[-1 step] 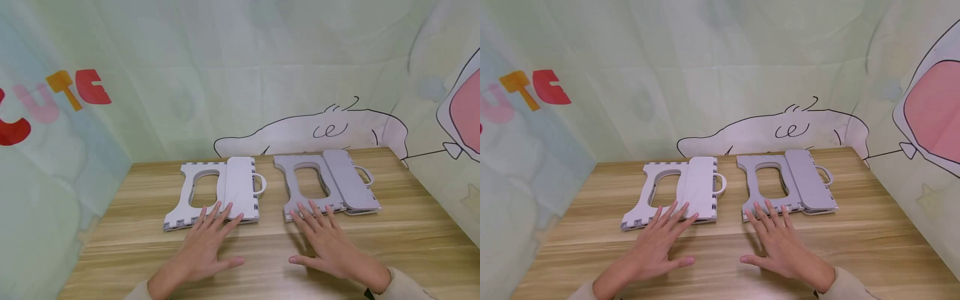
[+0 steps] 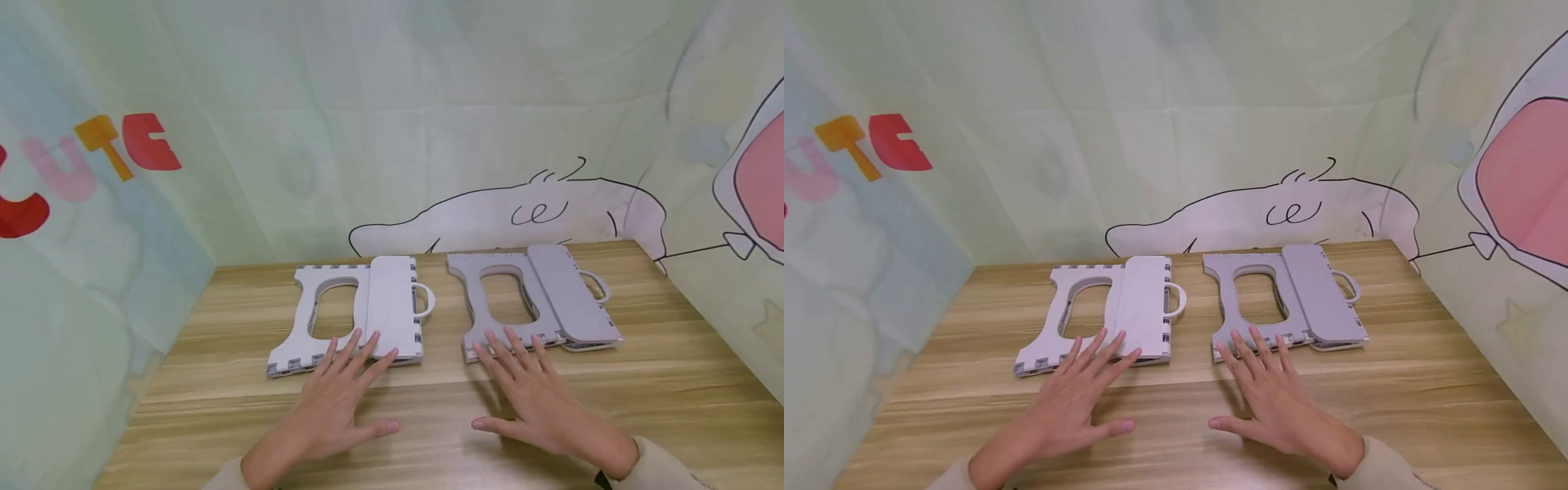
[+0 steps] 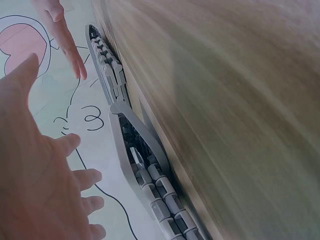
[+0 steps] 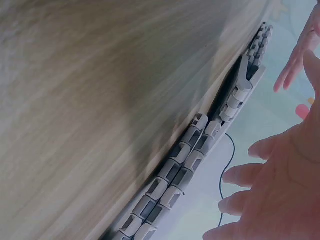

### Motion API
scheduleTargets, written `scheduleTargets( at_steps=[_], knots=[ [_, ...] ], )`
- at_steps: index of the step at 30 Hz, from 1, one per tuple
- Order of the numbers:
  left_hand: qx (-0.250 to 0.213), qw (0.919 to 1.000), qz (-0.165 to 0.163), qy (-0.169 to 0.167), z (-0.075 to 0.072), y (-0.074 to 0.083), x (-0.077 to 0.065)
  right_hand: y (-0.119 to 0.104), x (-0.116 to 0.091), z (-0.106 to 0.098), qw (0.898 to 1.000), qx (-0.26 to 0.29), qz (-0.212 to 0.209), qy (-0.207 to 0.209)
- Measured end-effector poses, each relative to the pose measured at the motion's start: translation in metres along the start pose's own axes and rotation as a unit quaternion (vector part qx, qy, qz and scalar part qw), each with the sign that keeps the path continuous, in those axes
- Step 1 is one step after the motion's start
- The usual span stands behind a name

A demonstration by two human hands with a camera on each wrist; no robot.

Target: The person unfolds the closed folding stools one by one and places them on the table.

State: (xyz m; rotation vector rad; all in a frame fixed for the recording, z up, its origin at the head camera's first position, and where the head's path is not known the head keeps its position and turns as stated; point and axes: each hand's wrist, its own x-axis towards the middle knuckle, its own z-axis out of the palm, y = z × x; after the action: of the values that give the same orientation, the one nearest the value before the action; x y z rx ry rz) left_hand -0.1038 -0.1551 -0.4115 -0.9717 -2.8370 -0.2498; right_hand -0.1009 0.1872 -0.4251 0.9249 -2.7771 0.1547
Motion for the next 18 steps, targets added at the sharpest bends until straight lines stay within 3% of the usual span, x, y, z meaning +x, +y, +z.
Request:
scheduleTargets(
  at_steps=[18],
  knots=[
    [-0.009, 0.9993, 0.035, 0.009, 0.001, 0.007, 0.015, 0.014, -0.009, -0.005, 0.999, 0.009, 0.018, 0.027]
  ],
)
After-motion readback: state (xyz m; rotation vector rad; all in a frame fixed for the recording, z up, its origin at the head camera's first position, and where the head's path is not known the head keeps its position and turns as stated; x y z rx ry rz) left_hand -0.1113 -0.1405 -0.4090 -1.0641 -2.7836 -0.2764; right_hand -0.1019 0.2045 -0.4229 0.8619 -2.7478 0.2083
